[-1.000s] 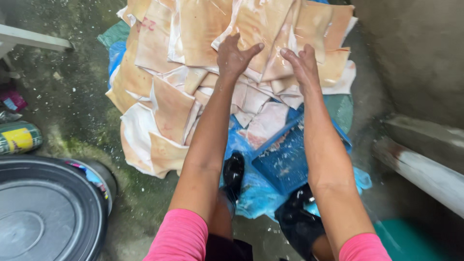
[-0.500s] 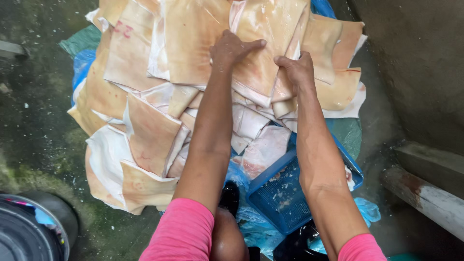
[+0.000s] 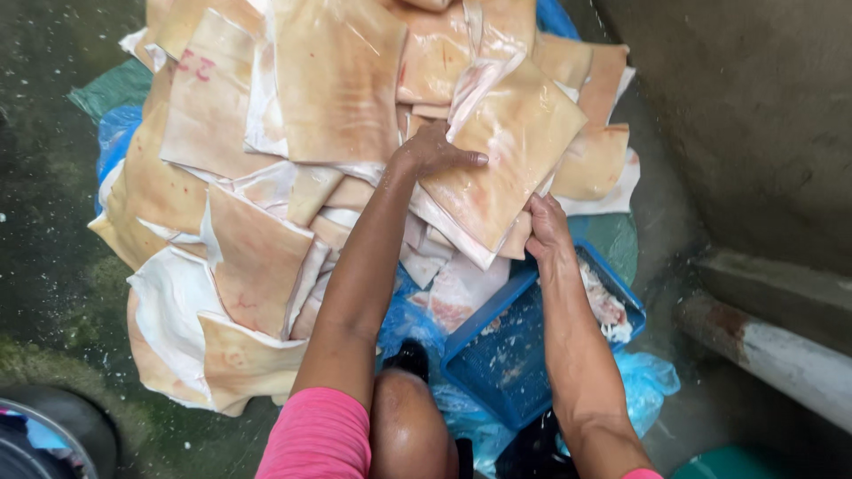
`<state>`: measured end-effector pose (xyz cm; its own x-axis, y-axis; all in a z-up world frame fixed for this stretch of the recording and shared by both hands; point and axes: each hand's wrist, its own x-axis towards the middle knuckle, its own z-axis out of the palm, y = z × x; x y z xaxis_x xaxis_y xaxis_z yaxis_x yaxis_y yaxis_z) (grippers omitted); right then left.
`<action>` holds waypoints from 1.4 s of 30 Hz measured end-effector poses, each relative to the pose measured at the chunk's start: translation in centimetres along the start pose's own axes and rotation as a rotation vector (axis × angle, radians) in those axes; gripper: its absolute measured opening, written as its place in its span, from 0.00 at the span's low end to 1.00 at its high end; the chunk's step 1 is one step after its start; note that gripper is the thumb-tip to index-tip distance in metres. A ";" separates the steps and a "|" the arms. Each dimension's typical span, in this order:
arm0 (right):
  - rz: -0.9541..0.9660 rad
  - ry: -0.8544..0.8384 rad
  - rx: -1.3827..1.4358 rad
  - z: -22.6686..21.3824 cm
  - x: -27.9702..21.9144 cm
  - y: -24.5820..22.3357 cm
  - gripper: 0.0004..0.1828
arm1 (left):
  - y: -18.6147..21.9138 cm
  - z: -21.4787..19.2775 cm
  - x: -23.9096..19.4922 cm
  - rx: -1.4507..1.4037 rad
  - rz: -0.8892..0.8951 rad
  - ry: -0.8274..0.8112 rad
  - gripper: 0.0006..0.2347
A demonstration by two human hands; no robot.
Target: The person washes large, flat pieces of animal skin by hand in a green bucket filled with water. They repeatedly pick up the skins from a pile on a blue tarp, submerge them in the bucket, and rub them together to clean them before placing them into a blue plastic basket.
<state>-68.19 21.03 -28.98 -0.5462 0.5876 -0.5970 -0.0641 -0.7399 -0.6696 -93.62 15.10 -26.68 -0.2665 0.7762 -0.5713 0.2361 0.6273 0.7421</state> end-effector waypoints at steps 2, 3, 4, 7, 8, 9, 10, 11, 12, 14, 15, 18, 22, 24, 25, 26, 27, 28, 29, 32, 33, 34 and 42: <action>0.032 0.024 -0.082 0.0 -1.0 0.1 0.24 | 0.1 0.7 -0.8 -0.053 0.088 0.018 0.50; 0.054 0.058 -0.175 0.1 -1.1 0.0 0.23 | 0.4 0.6 -1.1 -0.077 0.137 0.032 0.53; 0.077 0.094 -0.277 0.0 -1.1 -0.3 0.23 | 0.5 0.5 -1.6 -0.155 0.077 0.073 0.52; 0.159 -0.024 -0.521 -1.7 -0.2 -0.3 0.22 | -0.4 0.5 -5.7 -0.403 0.023 0.157 0.48; 0.159 -0.109 -0.520 -2.2 0.0 0.6 0.21 | -1.0 0.6 -7.7 -0.488 0.103 0.168 0.45; 0.160 -0.195 -0.517 -2.6 -0.1 1.7 0.21 | -2.0 1.5 -10.3 -0.435 0.008 0.199 0.44; 0.154 -0.282 -0.517 -2.8 -0.1 2.3 0.21 | -2.7 2.4 -12.8 -0.380 -0.079 0.233 0.42; 0.078 -0.370 -0.761 -2.9 -0.3 2.7 0.21 | -3.6 3.3 -15.2 -0.547 -0.050 0.195 0.38; -0.001 -0.452 -1.003 -3.0 -0.9 3.1 0.22 | -4.6 4.1 -16.9 -0.714 -0.022 0.150 0.34; -0.040 -0.476 -1.342 -2.6 -1.4 2.8 0.22 | -6.6 6.1 -17.3 -0.806 -0.058 0.169 0.32; 0.005 -0.418 -1.438 -2.3 -1.3 2.0 0.22 | -7.7 7.3 -17.3 -0.856 -0.082 0.179 0.31; 0.007 0.110 -1.381 -0.6 0.4 -2.7 0.25 | -10.1 9.1 -14.8 -0.555 0.134 0.340 0.31; -0.659 0.166 -1.621 2.5 3.3 -6.6 0.38 | -10.9 10.1 -13.9 -0.843 0.132 0.188 0.28; -0.421 0.058 -1.877 3.4 4.7 -8.5 0.55 | -9.9 10.0 -13.3 -0.883 0.130 0.186 0.28; -0.422 0.029 -1.831 3.6 5.5 -9.5 0.50 | -9.2 9.5 -12.7 -0.855 0.135 0.186 0.27; -0.410 -0.006 -1.789 3.2 5.9 -10.2 0.46 | -8.7 9.5 -12.5 -0.834 0.128 0.185 0.26; -0.398 -0.041 -1.747 2.7 6.4 -10.5 0.41 | -8.1 9.4 -12.1 -0.813 0.122 0.184 0.25; -0.454 -0.019 -1.738 2.3 7.1 -10.5 0.37 | -7.4 9.2 -11.5 -0.850 0.144 0.192 0.25; -0.509 0.002 -1.727 1.8 7.8 -10.5 0.33 | -6.6 9.0 -10.6 -0.887 0.166 0.200 0.25; -0.667 0.111 -1.802 0.2 9.3 -9.1 0.19 | -4.9 8.3 -8.5 -0.902 0.173 0.287 0.23; -0.720 0.158 -1.846 -0.2 9.6 -8.6 0.15 | -4.6 8.2 -8.3 -0.892 0.168 0.326 0.22; -0.759 0.159 -1.882 -0.4 10.1 -8.4 0.12 | -4.3 8.1 -8.1 -0.851 0.190 0.348 0.22; -0.946 0.042 -2.002 5.3 5.9 -13.4 0.10 | -5.4 10.0 -10.0 -0.949 0.170 0.414 0.21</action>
<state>-75.01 32.65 -21.17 -0.8663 0.4912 0.0910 0.4813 0.8695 -0.1108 -82.87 4.63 -28.49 -0.6396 0.6551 -0.4022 -0.4816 0.0663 0.8739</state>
